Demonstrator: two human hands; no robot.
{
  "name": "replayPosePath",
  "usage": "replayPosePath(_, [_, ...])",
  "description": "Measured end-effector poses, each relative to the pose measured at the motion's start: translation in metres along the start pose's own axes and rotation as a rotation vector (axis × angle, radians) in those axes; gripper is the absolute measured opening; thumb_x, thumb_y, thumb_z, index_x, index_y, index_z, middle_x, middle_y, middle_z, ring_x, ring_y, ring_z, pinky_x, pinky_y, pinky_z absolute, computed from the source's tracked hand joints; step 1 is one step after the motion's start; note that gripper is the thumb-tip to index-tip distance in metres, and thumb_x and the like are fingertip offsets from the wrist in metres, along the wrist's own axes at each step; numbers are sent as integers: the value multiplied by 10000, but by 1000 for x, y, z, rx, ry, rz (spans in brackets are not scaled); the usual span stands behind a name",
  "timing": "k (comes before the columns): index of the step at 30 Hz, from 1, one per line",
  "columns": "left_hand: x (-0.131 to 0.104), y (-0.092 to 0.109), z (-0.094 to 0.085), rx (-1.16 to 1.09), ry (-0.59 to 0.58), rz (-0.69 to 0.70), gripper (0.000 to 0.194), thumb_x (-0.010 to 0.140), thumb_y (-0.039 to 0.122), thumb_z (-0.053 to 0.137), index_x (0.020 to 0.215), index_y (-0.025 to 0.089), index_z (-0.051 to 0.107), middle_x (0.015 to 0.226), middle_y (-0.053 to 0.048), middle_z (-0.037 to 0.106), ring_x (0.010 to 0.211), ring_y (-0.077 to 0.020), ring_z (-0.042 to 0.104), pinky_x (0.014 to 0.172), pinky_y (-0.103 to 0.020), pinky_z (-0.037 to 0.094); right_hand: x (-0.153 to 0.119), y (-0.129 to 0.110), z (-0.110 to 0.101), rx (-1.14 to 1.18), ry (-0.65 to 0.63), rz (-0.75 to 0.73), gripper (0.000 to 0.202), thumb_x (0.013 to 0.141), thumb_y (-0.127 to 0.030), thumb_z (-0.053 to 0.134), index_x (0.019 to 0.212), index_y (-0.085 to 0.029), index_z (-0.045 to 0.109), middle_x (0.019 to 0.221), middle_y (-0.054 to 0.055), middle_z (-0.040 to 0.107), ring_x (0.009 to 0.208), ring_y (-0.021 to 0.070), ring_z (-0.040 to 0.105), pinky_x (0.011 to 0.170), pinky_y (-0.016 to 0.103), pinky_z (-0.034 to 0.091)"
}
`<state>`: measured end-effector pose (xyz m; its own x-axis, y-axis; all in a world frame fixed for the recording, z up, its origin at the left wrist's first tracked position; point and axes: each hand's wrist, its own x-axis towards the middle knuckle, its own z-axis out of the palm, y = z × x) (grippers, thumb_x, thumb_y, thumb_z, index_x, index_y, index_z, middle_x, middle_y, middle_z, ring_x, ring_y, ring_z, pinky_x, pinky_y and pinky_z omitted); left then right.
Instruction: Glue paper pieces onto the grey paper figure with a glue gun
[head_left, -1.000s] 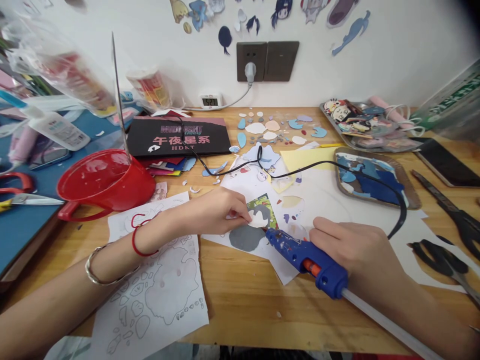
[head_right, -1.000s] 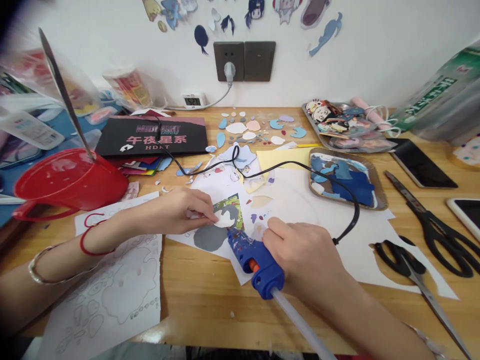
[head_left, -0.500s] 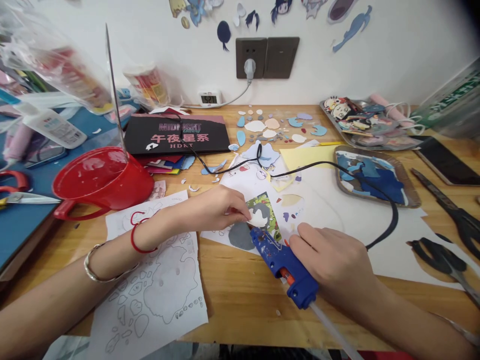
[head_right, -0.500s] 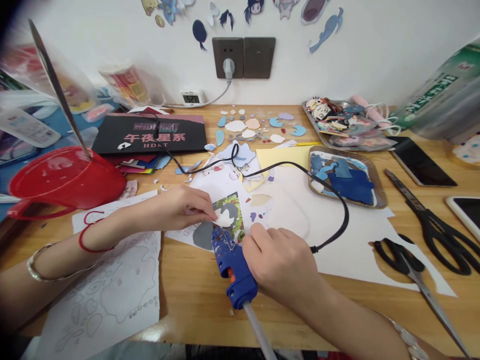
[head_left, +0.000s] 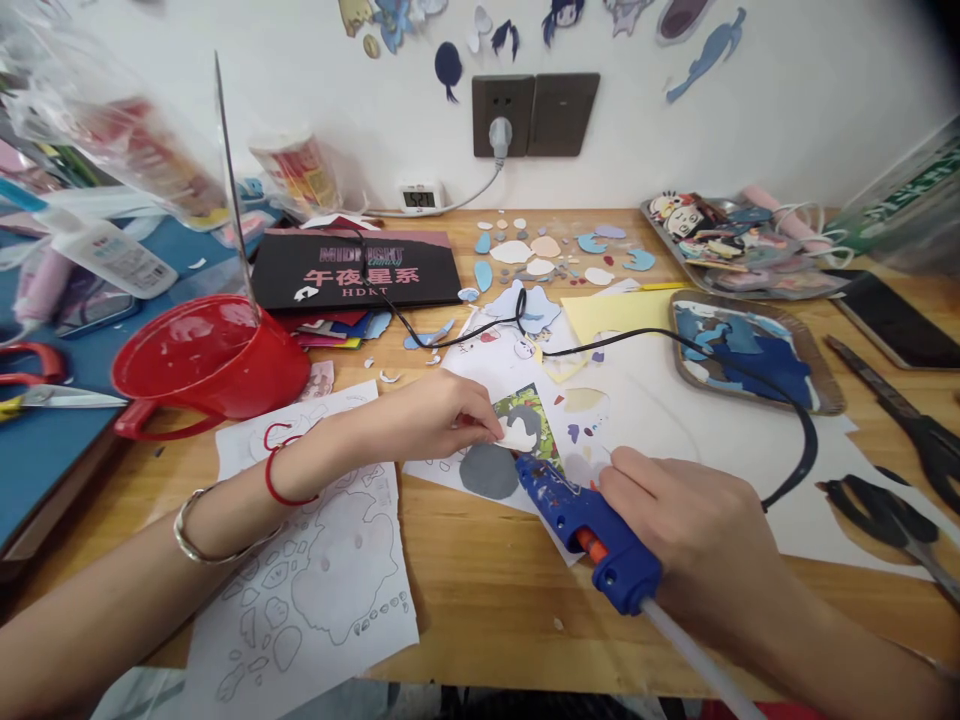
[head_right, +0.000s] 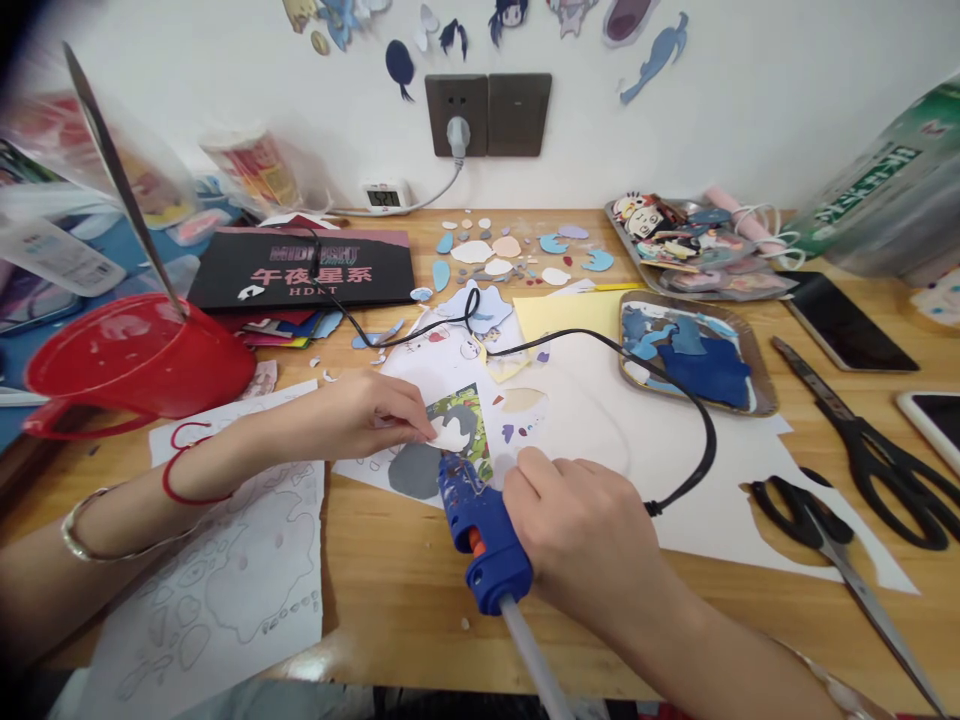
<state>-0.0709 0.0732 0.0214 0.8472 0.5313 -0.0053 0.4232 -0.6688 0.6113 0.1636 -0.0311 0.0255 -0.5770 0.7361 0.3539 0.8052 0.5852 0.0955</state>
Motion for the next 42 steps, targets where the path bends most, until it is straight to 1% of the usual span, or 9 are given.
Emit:
replayPosePath(3, [0, -1, 1, -12, 10, 10, 153, 821, 117, 579, 853, 182, 713, 837, -27, 709, 669, -102, 625, 603, -176, 452, -3, 8, -1, -2, -23, -21, 297, 828, -123, 387, 551, -190, 470, 529, 0, 462, 442, 128, 364, 470, 285, 193])
replayPosePath(12, [-1, 1, -1, -22, 2, -9, 144, 813, 127, 596, 849, 180, 724, 814, -18, 700, 623, -86, 599, 586, -169, 432, -10, 30, 5, 5, 33, -119, 409, 930, -213, 380, 534, -189, 481, 531, 5, 465, 467, 134, 345, 492, 291, 212])
replayPosePath(19, [-1, 2, 3, 47, 44, 22, 142, 835, 157, 572, 832, 178, 712, 754, -18, 674, 600, -94, 572, 594, -191, 431, -17, 42, 12, 72, 89, -116, 320, 941, -161, 377, 670, -172, 548, 677, 34, 592, 553, 134, 465, 526, 285, 280])
replayPosePath(22, [-1, 7, 5, 180, 47, 97, 170, 857, 131, 531, 839, 169, 696, 755, -32, 657, 687, -135, 582, 661, -237, 438, -17, 45, 13, 93, 103, -113, 282, 941, -178, 393, 711, -163, 556, 711, 47, 615, 583, 143, 511, 524, 284, 303])
replayPosePath(25, [-4, 21, 7, 413, -14, 148, 216, 880, 88, 466, 883, 151, 673, 783, -55, 641, 740, -180, 566, 701, -302, 434, -17, 48, 14, 88, 125, -69, 300, 952, -207, 372, 712, -169, 548, 715, 43, 622, 571, 140, 526, 516, 280, 320])
replayPosePath(29, [-10, 47, 18, 689, -141, 107, 196, 859, 65, 456, 869, 113, 646, 795, -74, 621, 713, -205, 551, 666, -334, 448, -17, 49, 15, 83, 154, -40, 315, 963, -248, 353, 711, -178, 528, 703, 42, 620, 587, 145, 554, 517, 275, 339])
replayPosePath(33, [-16, 69, 33, 925, -143, 71, 262, 796, 19, 396, 888, 76, 635, 898, -140, 631, 725, -229, 567, 606, -336, 458, -16, 50, 13, 92, 160, -10, 277, 960, -276, 362, 755, -182, 524, 714, 44, 618, 592, 147, 560, 522, 271, 351])
replayPosePath(37, [-19, 77, 42, 980, -132, 33, 354, 784, 27, 348, 1037, 39, 595, 997, -179, 629, 780, -249, 593, 598, -341, 472, -17, 51, 12, 108, 143, 12, 245, 944, -270, 380, 765, -184, 522, 721, 45, 609, 593, 147, 559, 527, 269, 347])
replayPosePath(42, [-21, 75, 52, 962, -176, -76, 442, 765, 52, 379, 1179, 13, 528, 1148, -203, 599, 998, -286, 582, 744, -367, 491, -22, 54, 17, 154, 134, 58, 200, 917, -282, 400, 787, -195, 525, 734, 42, 594, 585, 149, 547, 506, 269, 322])
